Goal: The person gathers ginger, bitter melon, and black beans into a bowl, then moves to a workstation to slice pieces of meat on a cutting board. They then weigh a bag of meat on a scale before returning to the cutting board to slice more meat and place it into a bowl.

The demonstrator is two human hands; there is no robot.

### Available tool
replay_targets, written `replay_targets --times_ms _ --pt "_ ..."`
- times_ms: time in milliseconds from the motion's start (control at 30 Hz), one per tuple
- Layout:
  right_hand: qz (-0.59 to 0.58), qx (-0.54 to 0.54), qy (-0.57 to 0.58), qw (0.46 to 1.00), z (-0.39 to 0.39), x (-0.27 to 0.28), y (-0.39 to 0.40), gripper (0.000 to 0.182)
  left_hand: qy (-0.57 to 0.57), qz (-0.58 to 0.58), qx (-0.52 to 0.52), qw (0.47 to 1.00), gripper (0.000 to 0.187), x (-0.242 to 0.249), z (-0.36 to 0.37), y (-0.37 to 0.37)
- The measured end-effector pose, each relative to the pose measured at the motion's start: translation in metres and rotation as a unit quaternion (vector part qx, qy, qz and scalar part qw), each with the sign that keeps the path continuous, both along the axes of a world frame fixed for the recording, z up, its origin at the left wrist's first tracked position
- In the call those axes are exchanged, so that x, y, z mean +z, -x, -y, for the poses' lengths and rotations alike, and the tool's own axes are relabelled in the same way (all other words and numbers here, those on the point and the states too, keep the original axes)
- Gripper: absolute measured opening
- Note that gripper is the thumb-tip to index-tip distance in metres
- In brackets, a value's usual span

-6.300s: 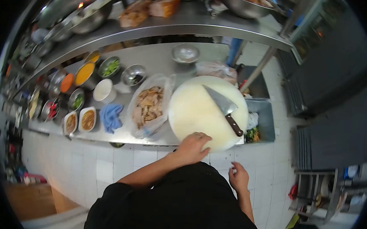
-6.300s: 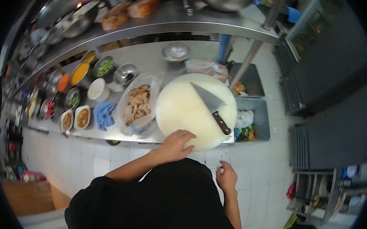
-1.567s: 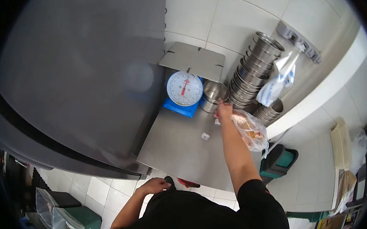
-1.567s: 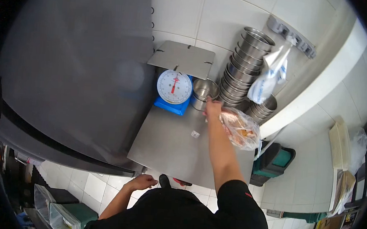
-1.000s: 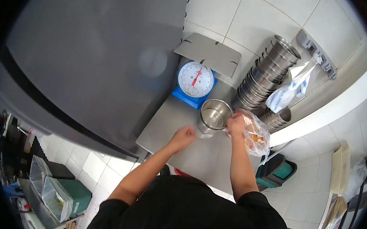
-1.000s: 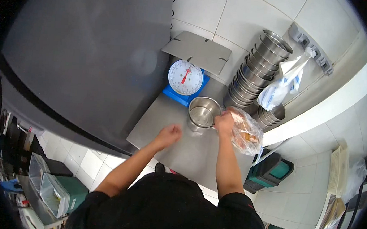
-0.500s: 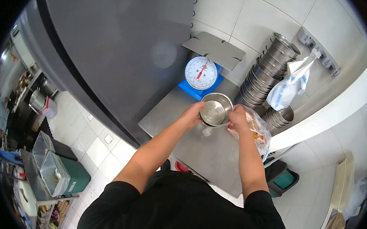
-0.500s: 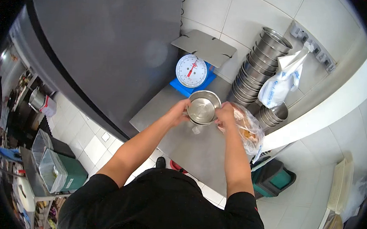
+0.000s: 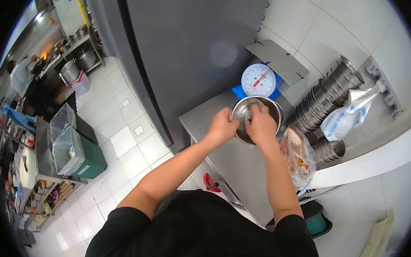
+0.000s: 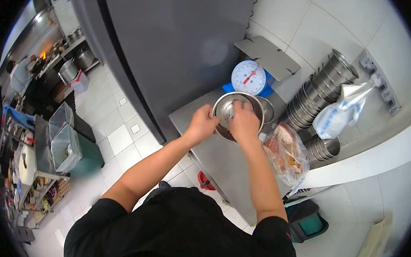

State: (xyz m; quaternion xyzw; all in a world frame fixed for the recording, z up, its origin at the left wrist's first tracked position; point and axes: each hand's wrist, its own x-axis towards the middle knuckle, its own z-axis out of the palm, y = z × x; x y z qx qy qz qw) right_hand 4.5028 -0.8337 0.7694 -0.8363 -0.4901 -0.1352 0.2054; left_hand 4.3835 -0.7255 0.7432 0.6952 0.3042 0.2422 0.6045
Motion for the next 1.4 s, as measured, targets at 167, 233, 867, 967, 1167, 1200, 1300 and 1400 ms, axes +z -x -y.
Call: replay_targets --times_ms 167,233,867,967,1167,1200,1300,1400 --pt "-0.174 0.270 0.147 0.936 -0.052 -0.056 0.043 0.010 0.037 -0.067 0.078 0.994 0.016 -0.039 -0.025 0.082" --pt "-0.530 0.322 0.106 0.777 -0.048 -0.012 0.051 0.017 0.075 -0.071 0.127 0.987 0.016 -0.059 -0.048 0.136" --pt "-0.057 0.435 0.221 0.871 -0.175 -0.282 0.459 0.054 0.279 -0.006 0.589 0.758 0.019 -0.175 0.025 0.724" --pt "-0.171 0.456 0.443 0.752 -0.210 -0.303 0.525 0.041 0.298 0.029 0.637 0.710 0.018 -0.190 0.042 0.772" --pt "-0.227 0.280 0.628 0.689 -0.272 -0.388 0.551 0.012 0.334 0.111 0.726 0.591 0.013 -0.213 0.053 0.857" --pt "-0.214 0.262 0.644 0.686 -0.282 -0.397 0.552 0.012 0.337 0.113 0.737 0.575 0.013 -0.212 0.050 0.874" --pt "-0.170 0.230 0.686 0.669 -0.319 -0.427 0.573 0.014 0.337 0.135 0.765 0.532 0.012 -0.224 0.036 0.930" --pt "-0.142 0.246 0.706 0.648 -0.368 -0.445 0.628 0.017 0.325 0.156 0.799 0.482 0.014 -0.216 0.007 0.989"
